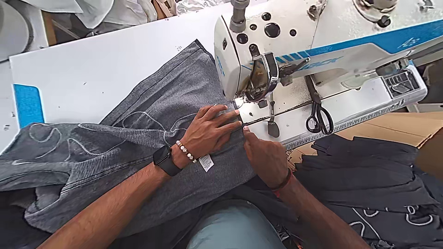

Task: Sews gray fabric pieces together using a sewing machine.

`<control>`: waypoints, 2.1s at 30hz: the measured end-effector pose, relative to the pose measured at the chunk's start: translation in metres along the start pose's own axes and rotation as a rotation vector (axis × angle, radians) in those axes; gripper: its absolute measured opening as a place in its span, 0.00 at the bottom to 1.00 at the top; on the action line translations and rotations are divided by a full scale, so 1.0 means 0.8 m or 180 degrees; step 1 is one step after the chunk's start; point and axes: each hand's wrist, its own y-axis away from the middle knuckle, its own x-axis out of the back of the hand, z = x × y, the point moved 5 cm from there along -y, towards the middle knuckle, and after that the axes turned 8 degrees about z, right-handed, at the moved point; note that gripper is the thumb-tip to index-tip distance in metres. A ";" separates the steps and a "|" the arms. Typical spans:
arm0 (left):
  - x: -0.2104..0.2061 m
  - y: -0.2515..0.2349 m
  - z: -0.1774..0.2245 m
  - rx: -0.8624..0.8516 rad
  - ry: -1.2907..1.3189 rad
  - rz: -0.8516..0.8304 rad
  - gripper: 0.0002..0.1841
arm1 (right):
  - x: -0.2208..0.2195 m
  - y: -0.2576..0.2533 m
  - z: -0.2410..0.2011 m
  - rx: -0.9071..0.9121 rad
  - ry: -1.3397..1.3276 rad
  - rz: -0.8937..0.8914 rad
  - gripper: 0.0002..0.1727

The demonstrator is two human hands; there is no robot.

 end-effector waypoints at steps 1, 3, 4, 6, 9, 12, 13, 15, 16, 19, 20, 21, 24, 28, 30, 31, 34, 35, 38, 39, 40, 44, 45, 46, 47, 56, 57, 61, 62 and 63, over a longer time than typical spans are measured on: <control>0.000 0.000 -0.001 0.0003 -0.0015 -0.0012 0.20 | 0.001 -0.001 0.001 -0.0017 -0.0045 -0.0019 0.22; 0.000 -0.002 -0.004 0.0019 -0.0042 -0.0007 0.20 | 0.000 -0.004 0.002 -0.0027 -0.0105 -0.0019 0.22; 0.002 -0.003 -0.005 0.0034 -0.0042 0.0022 0.20 | -0.001 -0.007 0.003 -0.0028 -0.0118 -0.0019 0.22; 0.005 -0.007 -0.012 0.0069 -0.0027 0.0098 0.20 | -0.002 -0.019 0.002 -0.0049 -0.0110 -0.0023 0.23; 0.007 -0.012 -0.028 0.0091 -0.0159 0.0133 0.20 | -0.008 -0.037 -0.001 -0.0086 -0.0070 -0.0096 0.23; 0.013 -0.019 -0.041 0.0022 -0.0196 0.0155 0.20 | -0.012 -0.055 -0.004 -0.0132 -0.0050 -0.0083 0.22; 0.013 -0.021 -0.047 -0.0027 -0.0206 0.0169 0.20 | -0.013 -0.059 -0.004 -0.0154 -0.0022 -0.0075 0.22; 0.013 -0.024 -0.061 -0.0176 -0.0242 0.0225 0.19 | -0.016 -0.068 -0.006 -0.0190 0.0017 -0.0066 0.21; 0.015 -0.027 -0.066 -0.0268 -0.0231 0.0253 0.18 | -0.017 -0.072 -0.006 -0.0218 0.0024 -0.0088 0.21; 0.019 -0.035 -0.082 -0.0503 -0.0231 0.0284 0.17 | -0.020 -0.081 -0.009 -0.0303 0.0056 -0.0105 0.21; 0.019 -0.038 -0.087 -0.0559 -0.0256 0.0306 0.17 | -0.021 -0.082 -0.011 -0.0326 0.0076 -0.0076 0.21; 0.020 -0.040 -0.090 -0.0594 -0.0269 0.0331 0.16 | -0.023 -0.083 -0.012 -0.0362 0.0111 -0.0054 0.21; 0.026 -0.041 -0.083 -0.0430 -0.0448 0.0235 0.14 | -0.025 -0.085 -0.015 -0.0465 0.0168 -0.0018 0.21; 0.032 -0.016 -0.007 0.0513 -0.0502 -0.0217 0.19 | -0.027 -0.083 -0.015 -0.0596 0.0039 0.0200 0.20; 0.020 0.014 0.020 0.1015 0.0001 -0.0115 0.24 | -0.024 -0.077 -0.009 -0.0727 -0.0220 0.0380 0.18; 0.012 0.029 0.022 0.1159 0.0167 -0.0105 0.26 | -0.022 -0.075 -0.005 -0.0825 -0.0416 0.0391 0.17; 0.012 0.049 -0.012 0.0897 0.0190 -0.0177 0.29 | -0.018 -0.068 0.006 -0.1082 -0.0892 0.0066 0.15; 0.017 0.048 -0.030 0.0646 0.0199 -0.0226 0.29 | -0.018 -0.067 0.008 -0.1135 -0.0939 0.0005 0.15; 0.027 0.034 -0.069 0.0213 0.0215 -0.0446 0.29 | -0.016 -0.072 0.010 -0.1238 -0.1009 -0.0198 0.14; 0.029 0.028 -0.070 0.0284 0.0234 -0.0464 0.28 | -0.015 -0.071 0.011 -0.1245 -0.1015 -0.0256 0.15; 0.033 0.019 -0.065 0.0426 0.0234 -0.0422 0.26 | -0.015 -0.072 0.013 -0.1237 -0.1028 -0.0274 0.16; 0.025 -0.009 -0.022 0.0906 0.0298 0.0194 0.18 | -0.016 -0.070 0.009 -0.1021 -0.0842 0.0067 0.15; 0.015 -0.009 -0.016 0.0873 0.0353 0.0204 0.17 | -0.016 -0.068 0.006 -0.0942 -0.0767 0.0173 0.16; 0.006 -0.006 -0.016 0.0795 0.0323 0.0169 0.18 | -0.017 -0.065 0.004 -0.0853 -0.0692 0.0258 0.17; 0.002 -0.004 -0.016 0.0709 0.0206 0.0111 0.19 | -0.018 -0.060 0.001 -0.0749 -0.0603 0.0317 0.18; 0.005 -0.008 -0.043 0.0651 -0.0080 -0.0066 0.24 | -0.028 -0.063 -0.014 -0.0558 0.0117 0.0318 0.23; 0.007 -0.010 -0.049 0.0608 -0.0079 -0.0103 0.24 | -0.028 -0.067 -0.016 -0.0574 0.0177 0.0271 0.23; 0.022 -0.007 -0.033 0.0533 -0.0674 -0.0048 0.21 | -0.029 -0.066 -0.022 -0.0621 0.0272 0.0356 0.24; 0.025 0.005 -0.015 0.0717 -0.0843 -0.0028 0.21 | -0.029 -0.059 -0.021 -0.0578 0.0231 0.0493 0.23; 0.025 0.022 0.000 0.0974 -0.0923 -0.0086 0.24 | -0.028 -0.049 -0.021 -0.0512 0.0210 0.0607 0.23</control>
